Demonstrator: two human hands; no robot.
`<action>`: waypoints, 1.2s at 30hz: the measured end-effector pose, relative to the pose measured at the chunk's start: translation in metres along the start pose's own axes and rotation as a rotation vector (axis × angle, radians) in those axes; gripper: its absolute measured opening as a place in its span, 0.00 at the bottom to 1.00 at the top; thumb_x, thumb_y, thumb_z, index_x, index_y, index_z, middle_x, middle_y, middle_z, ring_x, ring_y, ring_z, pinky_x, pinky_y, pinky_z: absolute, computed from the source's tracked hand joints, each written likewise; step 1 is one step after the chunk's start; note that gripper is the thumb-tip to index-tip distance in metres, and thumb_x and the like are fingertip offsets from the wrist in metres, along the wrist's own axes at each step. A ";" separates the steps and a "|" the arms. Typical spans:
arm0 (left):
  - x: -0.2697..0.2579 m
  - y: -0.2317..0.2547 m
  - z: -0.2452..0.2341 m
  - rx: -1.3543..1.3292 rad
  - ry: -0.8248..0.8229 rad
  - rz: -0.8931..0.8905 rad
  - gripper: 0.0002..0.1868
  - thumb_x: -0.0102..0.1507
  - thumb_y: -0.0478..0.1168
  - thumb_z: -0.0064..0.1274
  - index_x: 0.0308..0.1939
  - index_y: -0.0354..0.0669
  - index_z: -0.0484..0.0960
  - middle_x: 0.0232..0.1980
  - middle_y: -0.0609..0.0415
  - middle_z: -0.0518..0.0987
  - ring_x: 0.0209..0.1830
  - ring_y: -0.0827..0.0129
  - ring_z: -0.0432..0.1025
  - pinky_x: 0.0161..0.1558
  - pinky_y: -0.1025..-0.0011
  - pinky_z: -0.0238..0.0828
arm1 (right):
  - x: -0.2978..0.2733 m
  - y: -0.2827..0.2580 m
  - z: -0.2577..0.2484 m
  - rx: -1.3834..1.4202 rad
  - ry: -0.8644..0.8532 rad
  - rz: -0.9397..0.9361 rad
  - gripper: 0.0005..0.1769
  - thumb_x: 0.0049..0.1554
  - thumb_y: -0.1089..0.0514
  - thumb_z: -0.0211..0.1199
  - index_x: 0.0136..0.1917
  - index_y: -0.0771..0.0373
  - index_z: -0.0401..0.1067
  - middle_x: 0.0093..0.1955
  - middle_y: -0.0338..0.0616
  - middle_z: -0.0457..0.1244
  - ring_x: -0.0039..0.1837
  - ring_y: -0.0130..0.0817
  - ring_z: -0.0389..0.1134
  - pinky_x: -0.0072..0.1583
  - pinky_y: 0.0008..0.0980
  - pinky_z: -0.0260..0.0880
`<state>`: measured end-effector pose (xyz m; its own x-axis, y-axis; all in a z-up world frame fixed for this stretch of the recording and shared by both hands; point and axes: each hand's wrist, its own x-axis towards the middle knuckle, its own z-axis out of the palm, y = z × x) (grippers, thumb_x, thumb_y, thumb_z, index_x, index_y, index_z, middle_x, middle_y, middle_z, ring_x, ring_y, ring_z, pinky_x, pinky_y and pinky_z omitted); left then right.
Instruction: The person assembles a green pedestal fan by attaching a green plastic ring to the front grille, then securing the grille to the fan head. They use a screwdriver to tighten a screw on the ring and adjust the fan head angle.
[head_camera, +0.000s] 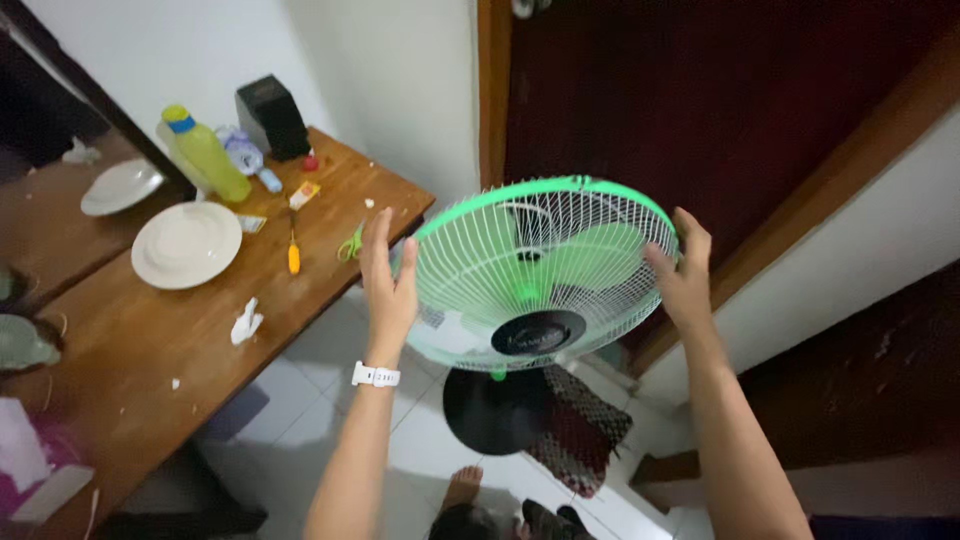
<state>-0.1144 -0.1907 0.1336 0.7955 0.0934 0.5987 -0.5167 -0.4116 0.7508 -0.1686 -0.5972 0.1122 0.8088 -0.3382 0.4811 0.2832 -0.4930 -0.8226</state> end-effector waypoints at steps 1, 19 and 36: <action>0.011 0.007 0.002 0.036 -0.009 0.022 0.29 0.73 0.52 0.45 0.74 0.41 0.67 0.77 0.41 0.65 0.80 0.48 0.57 0.77 0.57 0.50 | 0.009 -0.014 0.001 -0.078 -0.018 -0.039 0.43 0.60 0.40 0.65 0.79 0.61 0.54 0.78 0.56 0.48 0.79 0.53 0.52 0.76 0.52 0.59; 0.068 -0.033 0.019 -0.157 -0.206 -0.125 0.25 0.69 0.57 0.52 0.53 0.38 0.86 0.45 0.53 0.87 0.45 0.74 0.78 0.52 0.73 0.72 | 0.009 -0.114 0.044 -0.515 -0.001 -0.128 0.49 0.48 0.24 0.68 0.65 0.66 0.69 0.61 0.49 0.64 0.64 0.45 0.64 0.65 0.49 0.58; 0.030 0.004 0.019 -0.052 -0.168 -0.195 0.27 0.69 0.58 0.48 0.59 0.41 0.82 0.56 0.49 0.84 0.55 0.62 0.78 0.57 0.67 0.70 | 0.033 -0.092 0.029 -0.424 -0.107 -0.185 0.46 0.49 0.34 0.74 0.69 0.63 0.66 0.63 0.51 0.61 0.67 0.50 0.61 0.67 0.49 0.59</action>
<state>-0.0864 -0.2069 0.1496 0.9209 0.0130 0.3895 -0.3603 -0.3528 0.8636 -0.1535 -0.5400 0.1951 0.8192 -0.1401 0.5561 0.2102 -0.8288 -0.5185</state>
